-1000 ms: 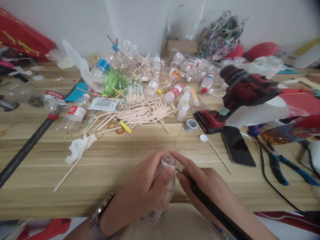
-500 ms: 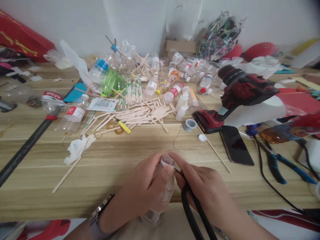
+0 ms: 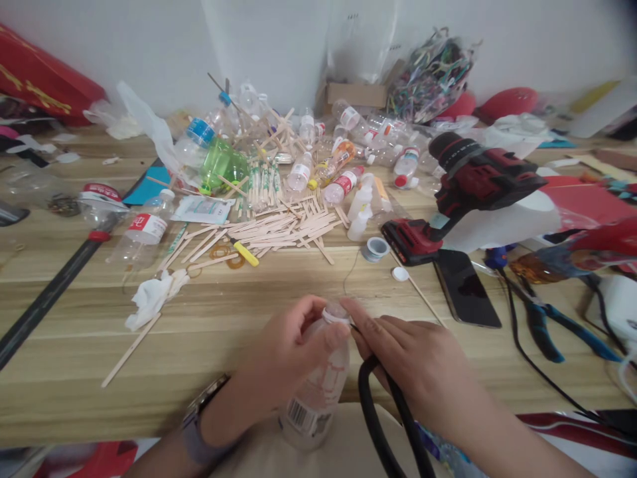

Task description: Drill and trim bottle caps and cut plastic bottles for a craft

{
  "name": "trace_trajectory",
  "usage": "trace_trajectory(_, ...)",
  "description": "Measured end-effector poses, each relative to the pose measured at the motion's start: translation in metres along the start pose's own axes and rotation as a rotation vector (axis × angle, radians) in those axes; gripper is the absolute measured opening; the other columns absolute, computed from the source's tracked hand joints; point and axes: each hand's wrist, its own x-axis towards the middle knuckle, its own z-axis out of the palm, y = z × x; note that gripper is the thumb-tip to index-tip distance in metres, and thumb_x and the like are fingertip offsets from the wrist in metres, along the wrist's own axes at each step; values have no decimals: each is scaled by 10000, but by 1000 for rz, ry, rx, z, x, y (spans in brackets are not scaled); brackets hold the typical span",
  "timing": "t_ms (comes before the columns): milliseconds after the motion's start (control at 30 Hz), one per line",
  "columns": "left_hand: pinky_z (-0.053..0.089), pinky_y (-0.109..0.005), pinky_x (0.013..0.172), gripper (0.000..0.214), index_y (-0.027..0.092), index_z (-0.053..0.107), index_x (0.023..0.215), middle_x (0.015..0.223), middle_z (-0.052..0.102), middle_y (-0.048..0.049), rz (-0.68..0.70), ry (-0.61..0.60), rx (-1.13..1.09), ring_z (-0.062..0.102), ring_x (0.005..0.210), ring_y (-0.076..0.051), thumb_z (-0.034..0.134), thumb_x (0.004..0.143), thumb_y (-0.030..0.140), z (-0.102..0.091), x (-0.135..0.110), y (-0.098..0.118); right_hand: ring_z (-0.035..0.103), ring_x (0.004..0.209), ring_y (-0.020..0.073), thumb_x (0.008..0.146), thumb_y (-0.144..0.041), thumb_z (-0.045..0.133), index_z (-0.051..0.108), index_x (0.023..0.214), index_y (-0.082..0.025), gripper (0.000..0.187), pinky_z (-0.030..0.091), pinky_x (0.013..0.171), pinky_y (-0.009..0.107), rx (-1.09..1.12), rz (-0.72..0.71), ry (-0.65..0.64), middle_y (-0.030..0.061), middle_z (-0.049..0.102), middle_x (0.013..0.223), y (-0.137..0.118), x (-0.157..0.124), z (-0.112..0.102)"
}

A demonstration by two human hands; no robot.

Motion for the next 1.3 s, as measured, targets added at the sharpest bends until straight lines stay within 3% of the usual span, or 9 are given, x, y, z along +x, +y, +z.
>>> trace_trajectory(100, 461, -296, 709, 408, 179, 622, 1056, 917, 691, -35, 1, 26, 34, 613, 825, -192, 493, 911, 537, -1, 4, 2, 661, 590, 185, 865, -36, 358, 334, 1442, -47, 578, 457, 448, 266, -37, 24, 27, 39, 694, 728, -3, 3, 4)
trace_trajectory(233, 453, -293, 754, 355, 193, 636, 979, 905, 674, -14, 48, 56, 30, 601, 866, -184, 412, 956, 468, -3, 7, 4, 611, 500, 137, 831, -9, 366, 249, 1508, -108, 694, 430, 456, 227, 91, 105, 95, 5, 709, 742, -7, 5, 14)
trace_trajectory(367, 441, -294, 705, 359, 196, 613, 955, 866, 655, -10, 71, 73, 53, 580, 798, -174, 384, 962, 473, -3, 6, 1, 582, 467, 118, 881, -54, 375, 246, 1520, -167, 662, 441, 497, 207, 153, 173, 96, -22, 695, 728, -6, 0, 24)
trace_trajectory(533, 440, -298, 654, 405, 192, 586, 948, 880, 666, -34, 50, 34, 38, 583, 760, -180, 369, 949, 534, -2, 4, 0, 625, 515, 138, 887, -114, 418, 267, 1515, -154, 647, 454, 510, 212, 134, 189, 75, -20, 683, 702, -4, -7, 29)
trace_trajectory(733, 447, -338, 767, 378, 197, 596, 990, 907, 667, -44, 81, 55, 104, 603, 871, -215, 373, 950, 499, -1, 0, 4, 654, 565, 147, 869, -64, 387, 281, 1503, -154, 649, 456, 497, 220, 162, 148, 80, -3, 698, 732, -7, 2, 22)
trace_trajectory(967, 431, -308, 686, 396, 192, 613, 1000, 882, 672, -40, 44, 3, 85, 593, 795, -196, 385, 941, 510, -3, 3, 1, 619, 516, 131, 827, 4, 369, 379, 1431, -108, 615, 439, 455, 214, 109, 57, 51, -3, 685, 691, -4, 7, 7)
trace_trajectory(1067, 435, -286, 668, 406, 194, 599, 1071, 907, 681, -36, 13, 8, 7, 600, 791, -185, 469, 909, 543, -2, 4, -1, 643, 550, 140, 833, -9, 364, 407, 1391, -95, 566, 456, 466, 219, 65, 36, 20, 10, 691, 707, -2, 6, 3)
trace_trajectory(1167, 423, -266, 628, 433, 188, 588, 1084, 880, 673, -26, -15, 52, -13, 589, 759, -174, 537, 872, 563, -2, 4, -1, 649, 544, 161, 859, -28, 344, 379, 1403, -67, 546, 449, 439, 240, -35, 19, 23, 19, 681, 686, -3, 8, 2)
trace_trajectory(1300, 432, -285, 669, 413, 200, 613, 1067, 912, 686, -28, 36, 55, 38, 598, 798, -183, 462, 918, 554, -3, 3, 4, 644, 523, 169, 866, -32, 328, 259, 1488, -66, 627, 425, 412, 246, -58, 45, 101, 13, 674, 666, -8, 12, 7)
